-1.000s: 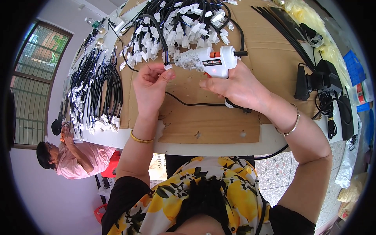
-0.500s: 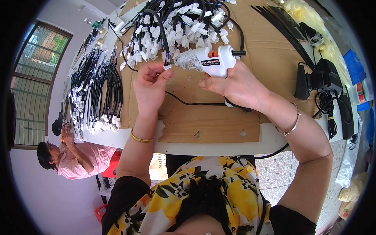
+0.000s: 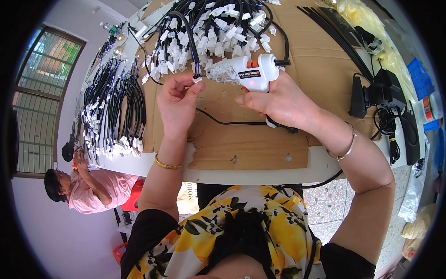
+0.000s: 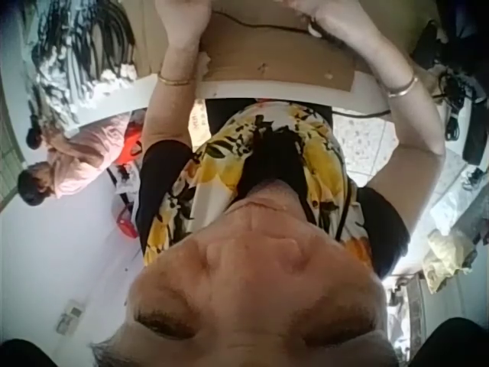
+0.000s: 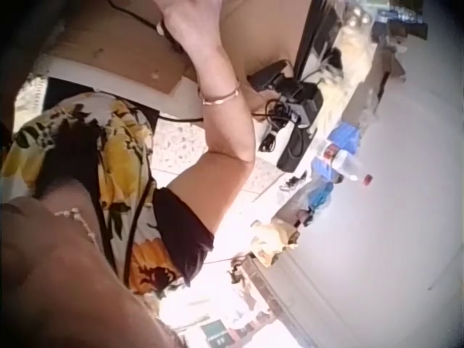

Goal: Assembling decorative lights by applying hot glue to the ends of fiber optic cable bundles.

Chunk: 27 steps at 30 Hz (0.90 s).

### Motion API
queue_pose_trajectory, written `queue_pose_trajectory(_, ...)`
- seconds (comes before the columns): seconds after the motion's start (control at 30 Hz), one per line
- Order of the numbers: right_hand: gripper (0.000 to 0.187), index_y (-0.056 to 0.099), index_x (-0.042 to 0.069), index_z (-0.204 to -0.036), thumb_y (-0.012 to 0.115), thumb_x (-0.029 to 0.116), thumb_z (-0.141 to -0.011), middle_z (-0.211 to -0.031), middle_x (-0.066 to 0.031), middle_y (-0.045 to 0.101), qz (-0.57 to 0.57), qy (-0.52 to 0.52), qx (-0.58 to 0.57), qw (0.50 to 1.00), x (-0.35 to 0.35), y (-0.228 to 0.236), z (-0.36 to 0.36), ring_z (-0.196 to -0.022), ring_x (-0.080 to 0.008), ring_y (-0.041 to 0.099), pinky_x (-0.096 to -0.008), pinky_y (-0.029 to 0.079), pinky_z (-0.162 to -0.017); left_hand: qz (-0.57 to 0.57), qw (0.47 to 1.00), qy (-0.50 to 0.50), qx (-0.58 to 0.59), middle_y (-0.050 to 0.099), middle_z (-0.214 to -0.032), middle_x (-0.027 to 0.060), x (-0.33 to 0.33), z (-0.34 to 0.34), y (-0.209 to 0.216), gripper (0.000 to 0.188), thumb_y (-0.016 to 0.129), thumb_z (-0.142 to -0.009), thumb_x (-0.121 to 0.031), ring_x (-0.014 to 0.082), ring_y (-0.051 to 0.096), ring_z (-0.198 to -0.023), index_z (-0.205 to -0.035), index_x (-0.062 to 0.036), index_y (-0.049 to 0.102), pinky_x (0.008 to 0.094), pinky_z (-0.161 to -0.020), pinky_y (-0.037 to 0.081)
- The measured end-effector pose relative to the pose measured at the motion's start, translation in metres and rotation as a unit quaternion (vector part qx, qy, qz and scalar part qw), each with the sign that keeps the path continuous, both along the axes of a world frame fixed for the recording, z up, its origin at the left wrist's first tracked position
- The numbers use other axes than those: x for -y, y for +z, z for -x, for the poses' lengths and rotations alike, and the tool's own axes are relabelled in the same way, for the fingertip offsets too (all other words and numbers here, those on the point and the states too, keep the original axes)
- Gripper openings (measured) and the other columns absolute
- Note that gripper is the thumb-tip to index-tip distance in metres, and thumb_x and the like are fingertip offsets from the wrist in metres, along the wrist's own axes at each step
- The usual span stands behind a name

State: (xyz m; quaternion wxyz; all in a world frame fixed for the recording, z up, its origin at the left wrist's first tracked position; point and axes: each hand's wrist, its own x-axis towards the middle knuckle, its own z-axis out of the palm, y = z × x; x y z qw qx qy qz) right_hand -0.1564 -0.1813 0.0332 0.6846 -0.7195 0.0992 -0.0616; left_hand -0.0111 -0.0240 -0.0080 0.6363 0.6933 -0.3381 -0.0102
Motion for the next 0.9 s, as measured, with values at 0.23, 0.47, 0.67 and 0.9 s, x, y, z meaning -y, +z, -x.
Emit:
queue_pose_trajectory(0.23,0.017,0.047,0.003,-0.086,0.059,0.009,-0.076,-0.067,-0.0010,0.051,-0.033,0.017,-0.012,0.999,0.0018,-0.0029,0.0001,-0.057,-0.0082,0.047,-0.0226,0.041,-0.053,-0.010,1.000,0.012,0.026,0.060,-0.077,0.0049,0.0001,0.0002,0.0005,0.017,0.062,-0.073,0.006,0.0068,0.055,-0.066,-0.087,0.0009,0.055,0.0189,-0.060,0.046)
queue_pose_trajectory(0.47,0.018,0.047,0.004,-0.086,0.061,0.010,-0.076,-0.066,0.0003,0.049,-0.025,0.015,-0.024,0.999,0.0019,-0.0008,-0.0003,-0.056,-0.0071,0.046,-0.0224,0.040,-0.050,-0.007,0.999,0.015,0.038,0.060,-0.077,0.0051,0.0003,-0.0006,-0.0017,0.016,0.062,-0.073,0.006,0.0070,0.056,-0.065,-0.087,0.0005,0.056,0.0190,-0.059,0.046)
queue_pose_trajectory(0.67,0.020,0.048,0.005,-0.085,0.063,0.014,-0.075,-0.065,0.0016,0.048,0.019,0.005,0.006,1.000,0.0012,-0.0024,-0.0010,-0.055,-0.0061,0.045,-0.0221,0.038,-0.049,-0.008,1.000,0.006,0.022,0.059,-0.079,0.0051,0.0007,0.0015,0.0018,0.018,0.061,-0.073,0.007,0.0070,0.056,-0.068,-0.089,0.0011,0.055,0.0187,-0.059,0.046)
queue_pose_trajectory(0.9,0.019,0.049,0.005,-0.085,0.062,0.013,-0.075,-0.067,0.0007,0.050,0.014,-0.017,0.024,0.999,-0.0009,0.0029,0.0008,-0.056,-0.0063,0.045,-0.0223,0.039,-0.050,0.017,0.998,-0.047,-0.031,0.059,-0.082,0.0043,-0.0005,-0.0030,0.0009,0.019,0.059,-0.073,0.009,0.0064,0.054,-0.071,-0.090,0.0015,0.053,0.0177,-0.062,0.045)
